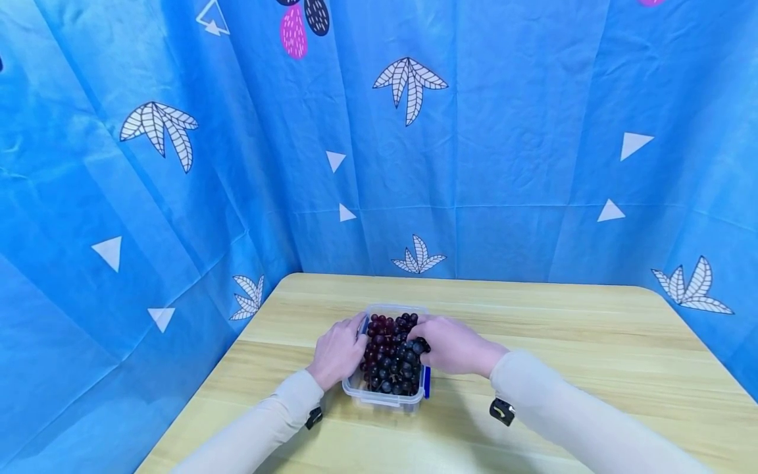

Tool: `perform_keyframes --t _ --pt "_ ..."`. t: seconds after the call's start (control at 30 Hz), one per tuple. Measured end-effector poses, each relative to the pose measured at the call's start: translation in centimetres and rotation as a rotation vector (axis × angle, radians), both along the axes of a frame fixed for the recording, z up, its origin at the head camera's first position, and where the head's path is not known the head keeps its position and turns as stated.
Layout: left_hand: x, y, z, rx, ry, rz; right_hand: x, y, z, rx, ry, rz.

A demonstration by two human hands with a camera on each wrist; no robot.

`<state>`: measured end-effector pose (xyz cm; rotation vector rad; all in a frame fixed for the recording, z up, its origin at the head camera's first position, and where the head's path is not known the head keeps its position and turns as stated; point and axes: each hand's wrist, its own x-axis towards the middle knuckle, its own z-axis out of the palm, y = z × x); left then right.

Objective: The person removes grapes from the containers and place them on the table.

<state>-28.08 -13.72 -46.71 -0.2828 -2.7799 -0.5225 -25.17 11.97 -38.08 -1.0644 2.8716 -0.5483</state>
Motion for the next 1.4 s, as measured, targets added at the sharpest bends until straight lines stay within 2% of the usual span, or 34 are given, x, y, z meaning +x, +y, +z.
perform_keyframes --t 0.23,0.4,0.53,0.73,1.0,1.17,1.4 --pt "0.2 0.0 0.2 -0.005 -0.013 0.002 -0.1 -0.7 -0.1 0.087 0.058 0.025" --pt "0.2 0.0 0.3 0.001 -0.003 -0.001 0.0 -0.7 0.0 0.134 0.085 0.086" --pt "0.1 0.1 0.4 0.000 -0.001 -0.004 0.2 -0.7 0.3 0.160 0.076 0.105" --pt "0.0 0.1 0.4 -0.009 0.008 -0.001 0.5 -1.7 0.9 0.181 0.040 0.079" --pt "0.2 0.1 0.3 -0.022 -0.026 0.017 0.6 -4.5 1.0 0.242 0.172 0.141" --pt "-0.1 0.0 0.1 -0.035 -0.011 0.027 0.8 -6.3 0.7 0.299 0.217 0.193" --pt "-0.2 0.0 -0.1 -0.028 -0.010 0.032 1.0 -7.9 -0.1 0.419 0.153 0.187"
